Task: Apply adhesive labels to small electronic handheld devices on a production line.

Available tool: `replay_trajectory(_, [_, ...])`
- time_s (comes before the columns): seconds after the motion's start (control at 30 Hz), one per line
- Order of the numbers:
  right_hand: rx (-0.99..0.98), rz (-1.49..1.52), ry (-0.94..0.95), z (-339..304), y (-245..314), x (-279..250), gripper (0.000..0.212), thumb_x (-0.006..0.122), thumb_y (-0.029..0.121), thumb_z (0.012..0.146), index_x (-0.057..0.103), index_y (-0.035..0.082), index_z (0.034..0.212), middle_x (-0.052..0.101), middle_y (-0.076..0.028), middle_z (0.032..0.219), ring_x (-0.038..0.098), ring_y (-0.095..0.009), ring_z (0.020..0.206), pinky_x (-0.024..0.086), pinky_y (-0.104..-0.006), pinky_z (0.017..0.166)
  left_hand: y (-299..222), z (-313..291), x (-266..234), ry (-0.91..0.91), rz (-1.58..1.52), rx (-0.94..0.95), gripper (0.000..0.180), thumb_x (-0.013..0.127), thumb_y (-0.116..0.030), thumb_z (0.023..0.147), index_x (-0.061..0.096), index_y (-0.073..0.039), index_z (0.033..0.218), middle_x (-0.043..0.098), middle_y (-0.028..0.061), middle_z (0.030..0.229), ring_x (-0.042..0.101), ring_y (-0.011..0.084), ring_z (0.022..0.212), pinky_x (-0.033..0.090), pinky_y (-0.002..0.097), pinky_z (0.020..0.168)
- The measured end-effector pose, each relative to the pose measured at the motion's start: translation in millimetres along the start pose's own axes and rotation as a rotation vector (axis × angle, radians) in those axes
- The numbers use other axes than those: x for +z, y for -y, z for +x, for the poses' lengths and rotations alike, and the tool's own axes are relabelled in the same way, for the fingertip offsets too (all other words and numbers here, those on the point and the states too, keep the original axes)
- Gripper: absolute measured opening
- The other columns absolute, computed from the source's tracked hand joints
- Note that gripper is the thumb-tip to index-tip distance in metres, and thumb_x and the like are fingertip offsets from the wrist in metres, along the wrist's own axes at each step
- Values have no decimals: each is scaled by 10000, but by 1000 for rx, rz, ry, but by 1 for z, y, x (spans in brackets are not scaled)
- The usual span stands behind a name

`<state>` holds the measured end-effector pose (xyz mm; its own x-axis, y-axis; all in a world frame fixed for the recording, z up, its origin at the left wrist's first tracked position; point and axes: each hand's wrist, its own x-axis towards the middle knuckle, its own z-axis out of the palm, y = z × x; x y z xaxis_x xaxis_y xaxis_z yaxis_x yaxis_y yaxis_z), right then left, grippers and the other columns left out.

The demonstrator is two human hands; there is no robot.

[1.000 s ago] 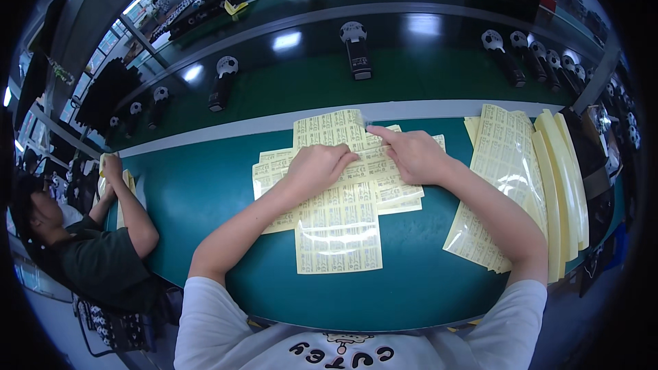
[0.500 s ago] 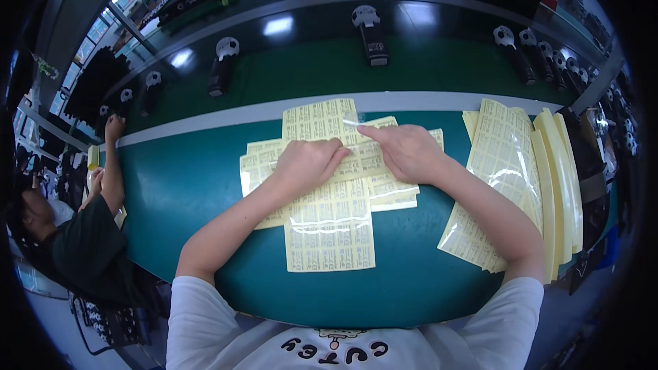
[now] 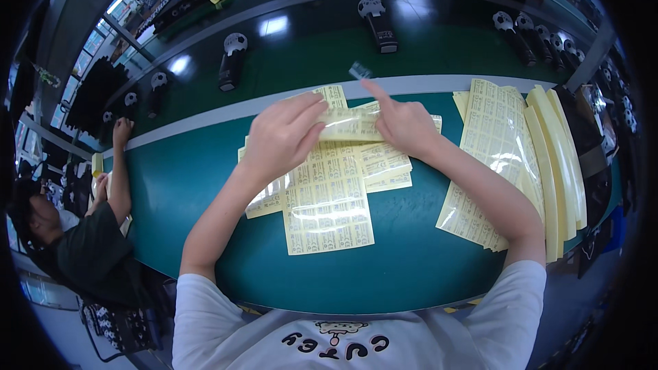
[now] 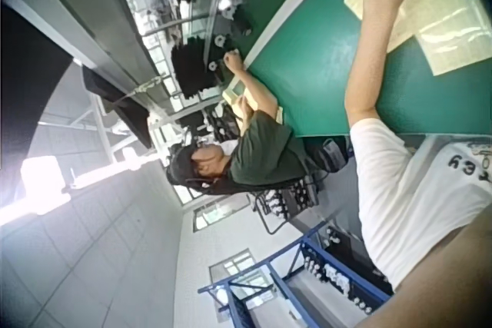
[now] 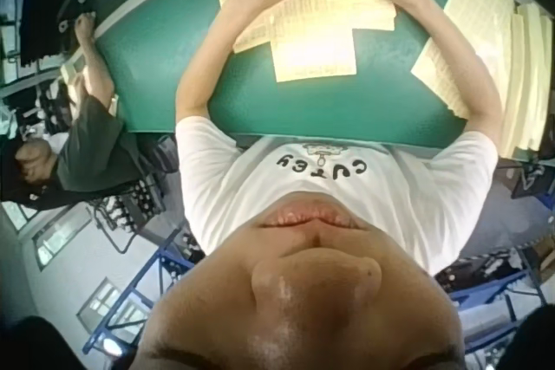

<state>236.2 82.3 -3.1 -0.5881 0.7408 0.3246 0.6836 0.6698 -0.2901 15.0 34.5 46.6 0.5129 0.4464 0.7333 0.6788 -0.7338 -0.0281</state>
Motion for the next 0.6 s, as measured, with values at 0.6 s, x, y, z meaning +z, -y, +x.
replay_trajectory(0.6, [208, 440, -112, 12, -28, -1, 617, 455, 93, 791, 195, 56, 1349, 527, -103, 576, 534, -254, 527, 407, -363, 555, -20, -58, -35, 861, -331, -143, 597, 679, -256, 696, 483, -103, 1239, 456, 24, 1314, 395, 229, 1235, 296, 442, 997])
